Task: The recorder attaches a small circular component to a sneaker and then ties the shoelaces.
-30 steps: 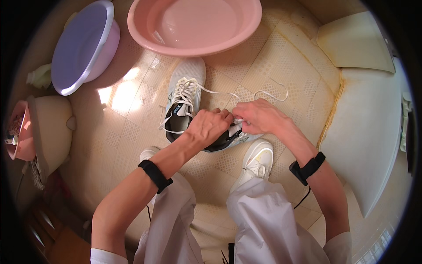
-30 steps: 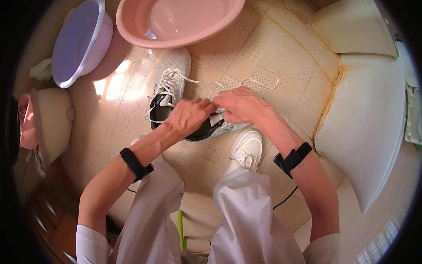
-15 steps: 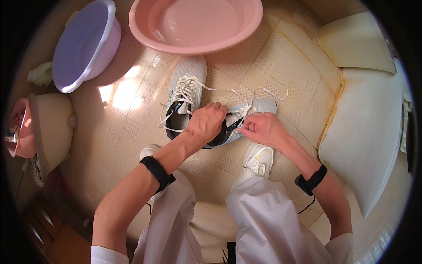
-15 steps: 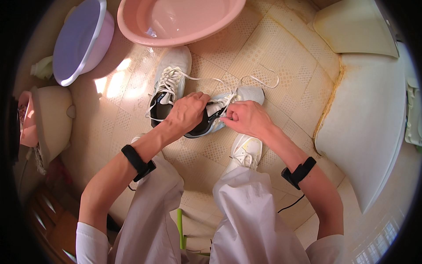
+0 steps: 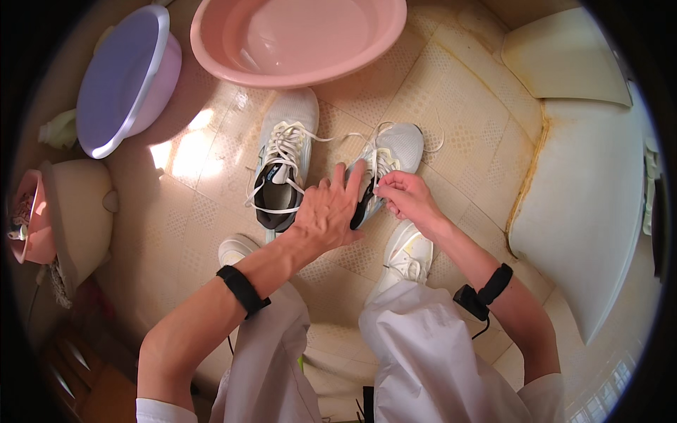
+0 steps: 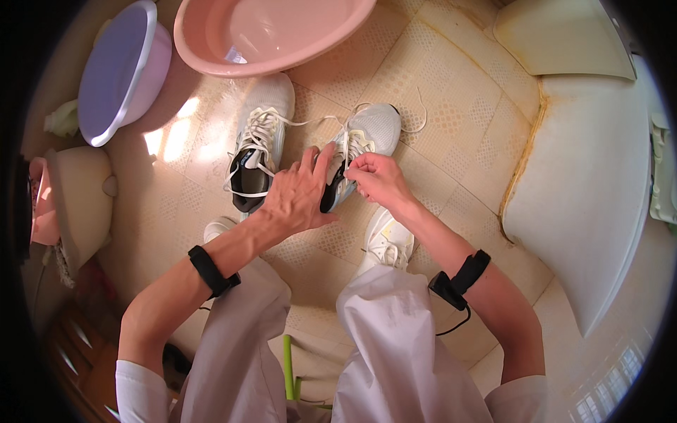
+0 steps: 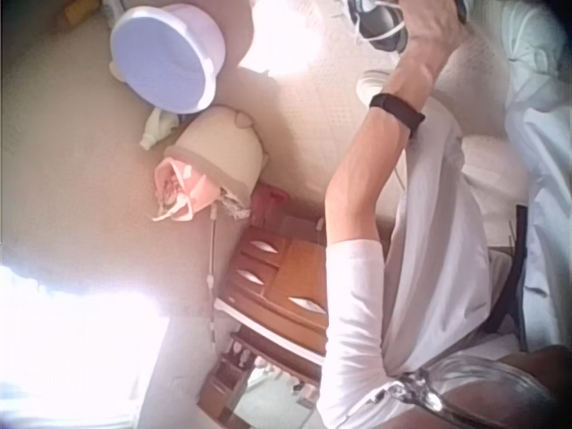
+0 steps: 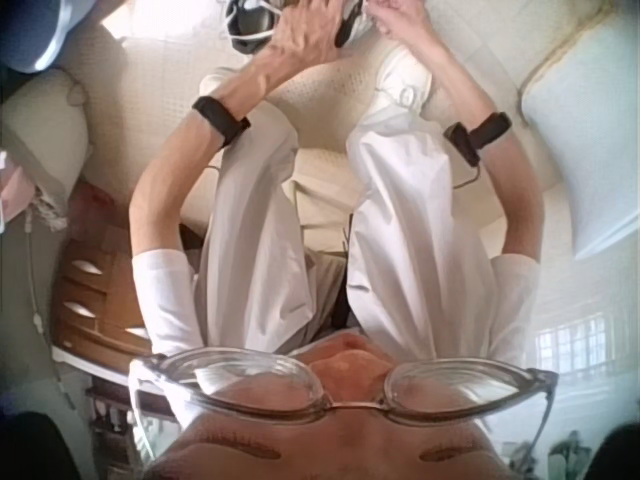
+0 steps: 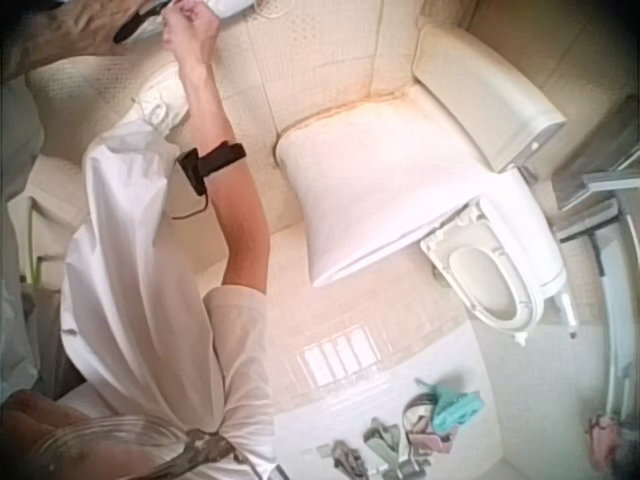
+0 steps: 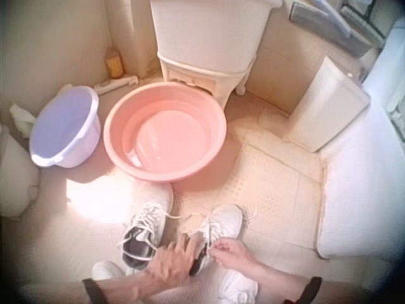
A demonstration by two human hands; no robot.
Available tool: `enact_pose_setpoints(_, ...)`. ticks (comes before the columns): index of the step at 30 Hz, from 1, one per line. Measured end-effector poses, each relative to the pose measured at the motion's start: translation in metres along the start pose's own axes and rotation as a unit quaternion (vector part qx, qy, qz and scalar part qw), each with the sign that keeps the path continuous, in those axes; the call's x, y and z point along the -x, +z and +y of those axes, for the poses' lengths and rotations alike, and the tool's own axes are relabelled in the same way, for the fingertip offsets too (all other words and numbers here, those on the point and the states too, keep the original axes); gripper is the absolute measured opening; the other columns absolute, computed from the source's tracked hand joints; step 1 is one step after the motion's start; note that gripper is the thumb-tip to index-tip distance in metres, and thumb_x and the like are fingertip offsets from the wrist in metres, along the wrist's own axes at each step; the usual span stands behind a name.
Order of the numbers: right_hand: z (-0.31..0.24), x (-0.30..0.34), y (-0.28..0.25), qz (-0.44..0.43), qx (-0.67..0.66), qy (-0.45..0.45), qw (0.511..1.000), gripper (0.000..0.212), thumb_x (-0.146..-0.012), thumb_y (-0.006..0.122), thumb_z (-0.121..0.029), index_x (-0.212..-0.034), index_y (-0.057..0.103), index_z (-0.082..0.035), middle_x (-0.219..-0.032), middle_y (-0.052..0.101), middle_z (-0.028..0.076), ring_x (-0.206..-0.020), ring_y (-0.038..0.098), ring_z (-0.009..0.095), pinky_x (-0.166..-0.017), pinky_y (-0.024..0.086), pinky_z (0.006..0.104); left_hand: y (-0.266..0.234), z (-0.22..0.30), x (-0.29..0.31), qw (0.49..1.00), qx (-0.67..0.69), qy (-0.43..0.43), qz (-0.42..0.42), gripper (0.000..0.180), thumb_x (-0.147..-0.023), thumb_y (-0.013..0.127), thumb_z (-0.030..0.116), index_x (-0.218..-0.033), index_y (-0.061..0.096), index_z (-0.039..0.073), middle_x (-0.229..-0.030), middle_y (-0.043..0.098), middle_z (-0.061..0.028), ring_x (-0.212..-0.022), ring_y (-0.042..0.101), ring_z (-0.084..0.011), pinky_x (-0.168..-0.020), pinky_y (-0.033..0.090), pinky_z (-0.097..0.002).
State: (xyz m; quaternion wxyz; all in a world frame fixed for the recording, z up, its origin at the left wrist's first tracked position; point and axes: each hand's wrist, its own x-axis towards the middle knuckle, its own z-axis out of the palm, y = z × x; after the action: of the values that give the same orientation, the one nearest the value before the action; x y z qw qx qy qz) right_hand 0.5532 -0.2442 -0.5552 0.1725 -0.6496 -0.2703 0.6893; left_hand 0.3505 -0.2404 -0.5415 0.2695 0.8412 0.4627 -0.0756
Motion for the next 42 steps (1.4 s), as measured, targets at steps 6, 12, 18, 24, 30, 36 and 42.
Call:
enact_pose_setpoints(6, -0.002, -0.003, -0.032, -0.101, 0.011, 0.025, 0.995, 0.013, -0.1, 0.064, -0.018, -0.093, 0.062, -0.007, -0.072, 0.05, -0.005, -0.057, 0.049, 0.003, -0.045, 0.032, 0.02, -0.003, 0.002, -0.003, 0.998, 0.002, -0.04, -0.055, 0.102, -0.072, 0.089, 0.045, -0.146, 0.034, 0.001, -0.118, 0.056, -0.022, -0.091, 0.072, -0.0354, -0.071, 0.062, -0.0422)
enact_pose_setpoints(12, -0.016, 0.011, -0.012, -0.032, 0.003, 0.038, 0.999, 0.02, -0.097, 0.074, -0.022, -0.103, 0.067, -0.005, -0.075, 0.058, -0.003, -0.053, 0.052, 0.004, -0.041, 0.031, 0.0185, 0.008, 0.006, 0.001, 0.999, -0.003, -0.04, -0.002, 0.097, -0.073, 0.089, 0.042, -0.143, 0.036, -0.001, -0.119, 0.055, -0.023, -0.085, 0.072, -0.0377, -0.069, 0.062, -0.0425)
enact_pose_setpoints(18, -0.002, 0.007, 0.001, -0.021, -0.072, 0.056, 0.996, 0.024, -0.096, 0.076, -0.026, -0.107, 0.07, -0.006, -0.077, 0.061, -0.002, -0.057, 0.054, 0.005, -0.046, 0.033, 0.0194, 0.007, 0.003, 0.008, 0.997, 0.071, -0.016, 0.028, 0.083, -0.079, 0.085, 0.044, -0.136, 0.041, 0.003, -0.128, 0.053, -0.0267, -0.094, 0.069, -0.0398, -0.074, 0.06, -0.0438)
enact_pose_setpoints(24, 0.006, 0.002, 0.002, -0.036, -0.117, 0.056, 0.991, 0.017, -0.1, 0.071, -0.021, -0.11, 0.068, -0.008, -0.074, 0.056, -0.004, -0.056, 0.048, 0.002, -0.043, 0.03, 0.0165, 0.02, 0.003, -0.003, 0.988, 0.066, -0.011, 0.136, 0.039, -0.096, 0.069, 0.032, -0.122, 0.059, 0.005, -0.134, 0.052, -0.0275, -0.102, 0.066, -0.0411, -0.088, 0.048, -0.0518)
enact_pose_setpoints(30, 0.019, 0.001, -0.013, -0.055, -0.266, 0.103, 0.957, 0.018, -0.1, 0.069, -0.021, -0.113, 0.064, -0.009, -0.07, 0.052, -0.008, -0.054, 0.042, 0.001, -0.045, 0.027, 0.0183, 0.017, 0.003, -0.009, 0.988, 0.128, -0.018, 0.081, 0.026, -0.098, 0.066, 0.028, -0.11, 0.066, 0.005, -0.135, 0.052, -0.0245, -0.11, 0.063, -0.0413, -0.091, 0.046, -0.0541)
enact_pose_setpoints(36, 0.022, 0.001, -0.023, -0.123, -0.314, 0.125, 0.933, 0.006, -0.102, 0.061, -0.016, -0.104, 0.059, -0.011, -0.067, 0.047, -0.008, -0.049, 0.037, 0.002, -0.043, 0.028, 0.019, 0.024, 0.001, -0.005, 0.982, 0.131, -0.019, 0.132, 0.02, -0.096, 0.069, 0.023, -0.108, 0.064, 0.007, -0.136, 0.052, -0.0185, -0.108, 0.062, -0.0407, -0.085, 0.047, -0.0533)
enact_pose_setpoints(42, 0.01, -0.001, -0.033, -0.14, -0.278, 0.125, 0.942, 0.008, -0.102, 0.061, -0.017, -0.104, 0.059, -0.01, -0.065, 0.044, -0.008, -0.05, 0.036, 0.002, -0.044, 0.028, 0.019, 0.021, -0.002, -0.011, 0.98, 0.153, -0.015, 0.125, 0.02, -0.097, 0.068, 0.019, -0.111, 0.062, 0.006, -0.134, 0.051, -0.0189, -0.107, 0.061, -0.0419, -0.086, 0.047, -0.0536)
